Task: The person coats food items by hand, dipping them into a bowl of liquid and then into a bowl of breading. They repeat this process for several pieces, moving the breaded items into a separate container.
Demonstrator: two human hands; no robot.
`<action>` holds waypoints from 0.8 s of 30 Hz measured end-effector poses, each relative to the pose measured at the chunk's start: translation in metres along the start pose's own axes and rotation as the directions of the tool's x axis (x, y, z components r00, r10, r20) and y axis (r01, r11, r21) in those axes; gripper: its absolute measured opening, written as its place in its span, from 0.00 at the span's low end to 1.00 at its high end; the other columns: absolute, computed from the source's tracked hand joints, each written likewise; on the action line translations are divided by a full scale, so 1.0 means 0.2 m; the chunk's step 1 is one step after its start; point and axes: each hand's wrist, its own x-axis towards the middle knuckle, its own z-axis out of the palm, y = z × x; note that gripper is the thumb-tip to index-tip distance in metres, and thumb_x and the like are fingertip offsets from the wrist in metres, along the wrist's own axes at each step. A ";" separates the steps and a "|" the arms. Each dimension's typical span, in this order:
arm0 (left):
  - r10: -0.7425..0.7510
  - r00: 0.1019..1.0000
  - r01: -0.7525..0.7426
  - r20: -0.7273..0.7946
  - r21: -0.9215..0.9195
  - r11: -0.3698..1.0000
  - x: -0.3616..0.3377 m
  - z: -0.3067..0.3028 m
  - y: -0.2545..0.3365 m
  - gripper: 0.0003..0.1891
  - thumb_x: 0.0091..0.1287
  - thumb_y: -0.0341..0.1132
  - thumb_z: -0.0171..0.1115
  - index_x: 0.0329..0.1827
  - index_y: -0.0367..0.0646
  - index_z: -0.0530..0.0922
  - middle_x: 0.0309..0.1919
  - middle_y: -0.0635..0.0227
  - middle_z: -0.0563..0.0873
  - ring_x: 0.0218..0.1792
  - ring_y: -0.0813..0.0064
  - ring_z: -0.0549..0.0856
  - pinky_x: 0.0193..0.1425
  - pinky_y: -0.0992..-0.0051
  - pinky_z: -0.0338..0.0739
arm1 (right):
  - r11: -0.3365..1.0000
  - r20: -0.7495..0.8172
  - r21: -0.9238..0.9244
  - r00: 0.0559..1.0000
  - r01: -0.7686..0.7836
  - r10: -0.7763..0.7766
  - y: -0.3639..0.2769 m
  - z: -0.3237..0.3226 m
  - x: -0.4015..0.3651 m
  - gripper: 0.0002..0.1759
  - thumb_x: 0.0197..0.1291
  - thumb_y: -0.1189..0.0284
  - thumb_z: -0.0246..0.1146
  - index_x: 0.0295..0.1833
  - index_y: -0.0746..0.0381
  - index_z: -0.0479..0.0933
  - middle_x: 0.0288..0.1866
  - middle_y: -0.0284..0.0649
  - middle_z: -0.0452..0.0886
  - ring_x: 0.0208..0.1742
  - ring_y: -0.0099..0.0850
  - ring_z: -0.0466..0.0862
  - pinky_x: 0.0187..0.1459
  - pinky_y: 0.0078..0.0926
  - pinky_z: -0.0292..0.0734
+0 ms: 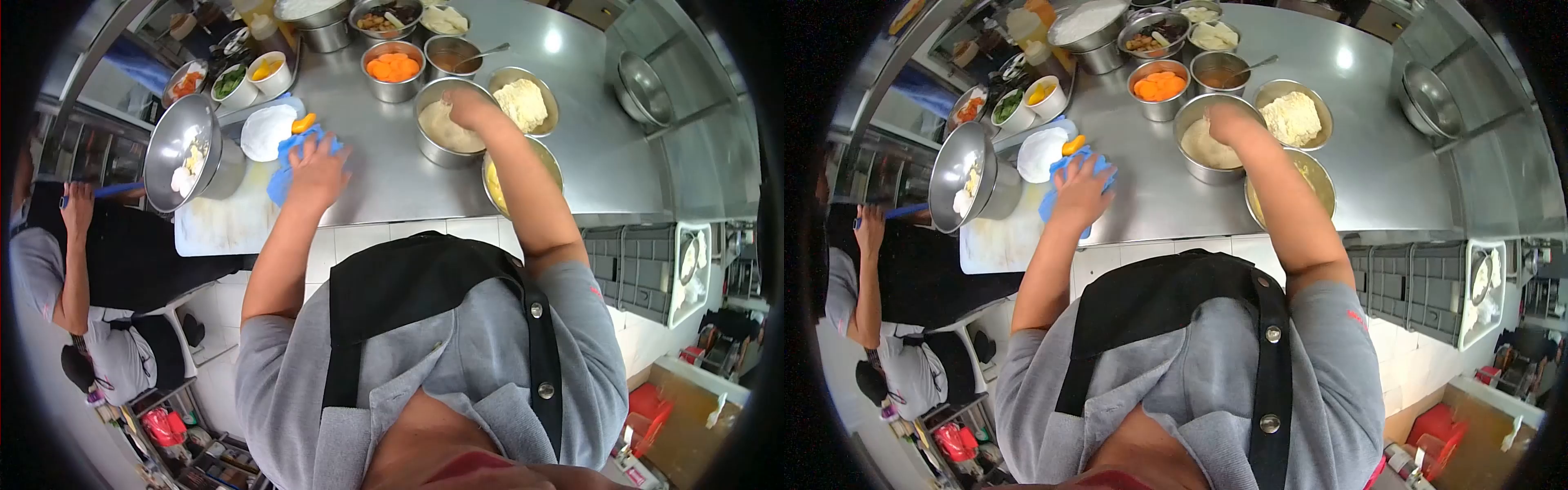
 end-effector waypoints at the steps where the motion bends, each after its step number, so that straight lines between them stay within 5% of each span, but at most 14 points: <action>1: -0.031 1.000 0.030 0.000 -0.230 0.973 0.07 0.02 0.04 0.24 0.58 0.40 0.64 0.59 0.50 0.74 0.54 0.60 0.77 0.56 0.58 0.75 0.53 0.62 0.73 | 1.000 -0.003 -0.008 1.000 -0.027 0.027 0.03 0.02 0.02 0.21 0.55 0.78 0.51 0.55 0.60 0.75 0.54 0.48 0.78 0.56 0.43 0.78 0.55 0.35 0.73; 3: -0.099 0.995 0.092 0.024 -0.640 0.763 0.27 0.05 0.12 0.25 0.60 0.43 0.64 0.61 0.47 0.72 0.49 0.58 0.80 0.47 0.59 0.81 0.47 0.63 0.76 | 0.997 -0.014 -0.032 0.997 -0.072 0.072 0.06 0.06 0.08 0.17 0.57 0.74 0.53 0.50 0.63 0.79 0.51 0.49 0.80 0.54 0.43 0.79 0.54 0.37 0.74; 4: -0.121 0.983 0.183 0.140 -0.823 0.538 0.37 0.01 0.18 0.27 0.62 0.43 0.63 0.62 0.43 0.69 0.44 0.58 0.80 0.40 0.62 0.83 0.41 0.66 0.78 | 0.994 0.007 -0.061 0.996 -0.092 0.092 0.05 0.08 0.08 0.17 0.56 0.73 0.54 0.49 0.63 0.80 0.51 0.49 0.80 0.53 0.43 0.80 0.54 0.38 0.74; 5: -0.108 0.961 0.276 0.256 -0.923 0.267 0.46 -0.02 0.23 0.29 0.63 0.43 0.62 0.64 0.40 0.66 0.39 0.57 0.81 0.32 0.66 0.84 0.35 0.68 0.80 | 0.990 0.027 -0.090 0.993 -0.110 0.113 0.03 0.10 0.09 0.17 0.55 0.72 0.55 0.49 0.63 0.80 0.51 0.49 0.80 0.53 0.43 0.80 0.53 0.38 0.74; 8: 0.065 0.939 0.338 0.338 -0.941 0.007 0.66 0.16 0.30 0.32 0.65 0.39 0.60 0.67 0.34 0.57 0.37 0.56 0.80 0.26 0.73 0.83 0.28 0.74 0.80 | 0.983 0.087 -0.148 0.989 -0.106 0.119 -0.09 0.09 0.04 0.18 0.53 0.68 0.58 0.49 0.63 0.80 0.50 0.49 0.81 0.51 0.43 0.81 0.52 0.37 0.74; 11: 0.093 0.920 0.382 0.380 -0.924 -0.009 0.63 0.22 0.34 0.33 0.66 0.35 0.57 0.68 0.30 0.51 0.36 0.55 0.80 0.26 0.74 0.82 0.26 0.77 0.81 | 0.990 0.158 -0.090 0.980 -0.105 0.119 -0.09 0.13 0.05 0.21 0.50 0.64 0.62 0.49 0.64 0.80 0.50 0.49 0.81 0.51 0.42 0.81 0.52 0.36 0.74; 15: -0.029 0.898 0.415 0.439 -0.867 -0.275 0.42 0.15 0.39 0.31 0.67 0.32 0.54 0.67 0.30 0.48 0.36 0.54 0.80 0.26 0.70 0.83 0.28 0.74 0.83 | 1.000 0.365 0.002 0.931 0.026 -0.025 -0.09 0.13 0.03 0.31 0.47 0.63 0.64 0.57 0.65 0.73 0.52 0.51 0.79 0.52 0.41 0.80 0.52 0.35 0.73; 20: -0.128 0.881 0.376 0.455 -0.838 -0.395 0.19 0.09 0.43 0.35 0.68 0.33 0.54 0.68 0.27 0.42 0.36 0.53 0.78 0.28 0.69 0.83 0.33 0.72 0.84 | 0.990 0.410 0.011 0.902 0.140 -0.132 -0.18 0.20 -0.01 0.38 0.43 0.64 0.68 0.63 0.61 0.68 0.55 0.49 0.77 0.53 0.42 0.79 0.53 0.35 0.73; 24: -0.110 0.876 0.382 0.469 -0.816 -0.434 0.11 0.08 0.40 0.33 0.68 0.35 0.55 0.68 0.30 0.46 0.35 0.57 0.78 0.29 0.70 0.83 0.35 0.72 0.84 | 0.972 0.475 0.092 0.849 0.215 -0.232 -0.20 0.15 -0.03 0.36 0.41 0.66 0.69 0.60 0.59 0.70 0.55 0.47 0.77 0.53 0.43 0.79 0.53 0.35 0.73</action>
